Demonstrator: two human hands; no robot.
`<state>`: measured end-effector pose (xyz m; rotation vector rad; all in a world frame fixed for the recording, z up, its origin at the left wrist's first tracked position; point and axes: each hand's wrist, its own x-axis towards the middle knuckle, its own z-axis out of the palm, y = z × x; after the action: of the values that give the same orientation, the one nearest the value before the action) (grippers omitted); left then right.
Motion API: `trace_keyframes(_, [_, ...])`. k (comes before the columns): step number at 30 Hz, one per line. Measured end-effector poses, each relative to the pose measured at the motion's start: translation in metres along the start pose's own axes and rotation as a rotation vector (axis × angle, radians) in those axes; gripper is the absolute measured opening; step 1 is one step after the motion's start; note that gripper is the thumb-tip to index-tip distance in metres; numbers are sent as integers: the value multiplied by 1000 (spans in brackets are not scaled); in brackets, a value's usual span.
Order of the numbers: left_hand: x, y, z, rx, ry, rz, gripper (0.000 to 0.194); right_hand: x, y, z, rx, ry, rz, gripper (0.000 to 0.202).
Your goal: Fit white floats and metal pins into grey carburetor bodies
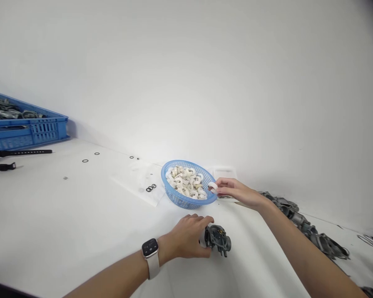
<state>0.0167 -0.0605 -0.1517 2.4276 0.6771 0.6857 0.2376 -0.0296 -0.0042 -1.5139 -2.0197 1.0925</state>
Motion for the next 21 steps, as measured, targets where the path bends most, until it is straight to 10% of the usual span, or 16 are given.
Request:
trace_keyframes(9, [-3, 3, -1, -35, -13, 11, 66, -67, 24, 13, 192, -80, 129, 42])
trace_keyframes(21, [-4, 3, -3, -26, -50, -25, 68, -51, 30, 40, 27, -262, 101, 44])
